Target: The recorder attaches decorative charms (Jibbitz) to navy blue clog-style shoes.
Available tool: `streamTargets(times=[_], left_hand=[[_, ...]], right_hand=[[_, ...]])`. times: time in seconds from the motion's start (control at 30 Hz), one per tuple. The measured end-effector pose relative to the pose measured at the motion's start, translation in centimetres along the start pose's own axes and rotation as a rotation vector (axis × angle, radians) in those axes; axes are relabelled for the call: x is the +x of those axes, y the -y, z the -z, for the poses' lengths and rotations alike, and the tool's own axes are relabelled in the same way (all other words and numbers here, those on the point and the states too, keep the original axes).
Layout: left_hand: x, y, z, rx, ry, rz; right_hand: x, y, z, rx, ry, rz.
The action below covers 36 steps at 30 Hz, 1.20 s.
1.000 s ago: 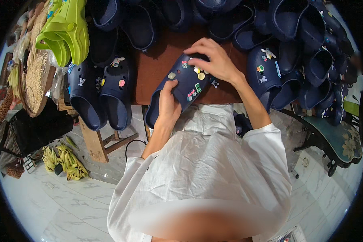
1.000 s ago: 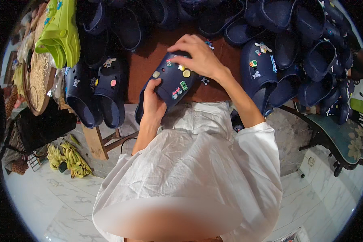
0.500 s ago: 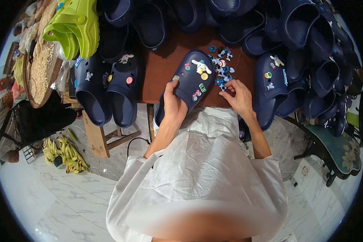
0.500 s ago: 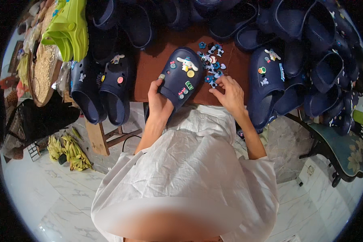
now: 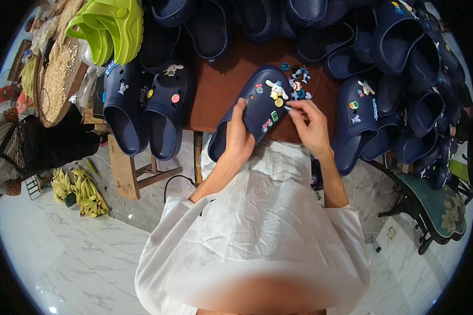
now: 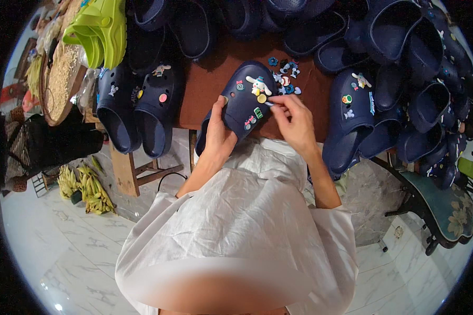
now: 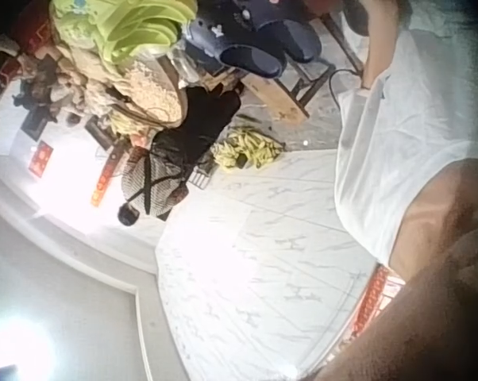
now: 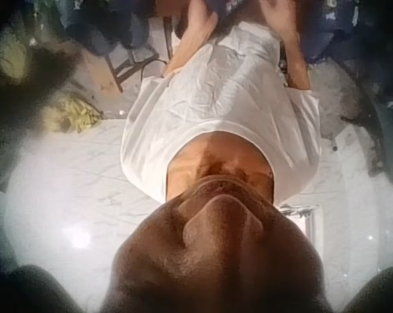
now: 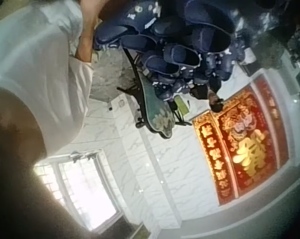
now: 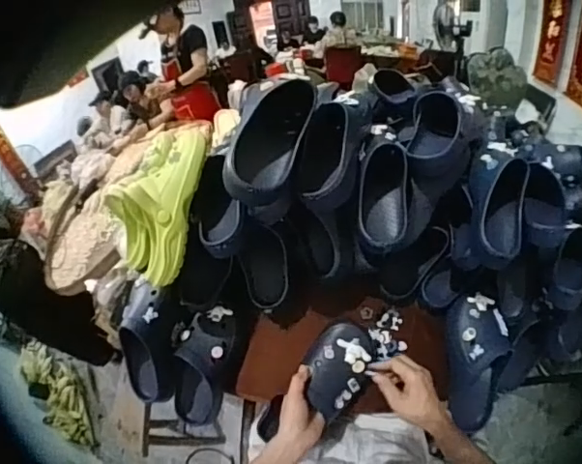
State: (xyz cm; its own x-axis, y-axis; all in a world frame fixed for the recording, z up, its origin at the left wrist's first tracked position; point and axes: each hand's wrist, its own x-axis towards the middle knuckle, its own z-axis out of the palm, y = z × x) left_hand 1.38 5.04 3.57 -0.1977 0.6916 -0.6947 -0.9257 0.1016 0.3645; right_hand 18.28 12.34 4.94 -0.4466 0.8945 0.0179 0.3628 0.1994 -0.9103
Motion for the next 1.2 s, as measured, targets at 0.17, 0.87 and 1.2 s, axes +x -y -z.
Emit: streamTargets(times=[0.17, 0.87, 1.2], left_hand=[[-1.3, 1.2, -1.1, 0.07, 0.011, -0.123], [-1.9, 2.0, -1.1, 0.113, 0.065, -0.15], [-1.3, 1.8, -1.0, 0.082, 0.023, -0.136]], right_hand=[[1.4, 3.2, -2.5, 0.111, 0.12, 0.003], [2.5, 3.0, -2.8, -0.367, -0.074, 0.409], [0.2, 2.8, -4.6, -0.844, -0.049, 0.514]])
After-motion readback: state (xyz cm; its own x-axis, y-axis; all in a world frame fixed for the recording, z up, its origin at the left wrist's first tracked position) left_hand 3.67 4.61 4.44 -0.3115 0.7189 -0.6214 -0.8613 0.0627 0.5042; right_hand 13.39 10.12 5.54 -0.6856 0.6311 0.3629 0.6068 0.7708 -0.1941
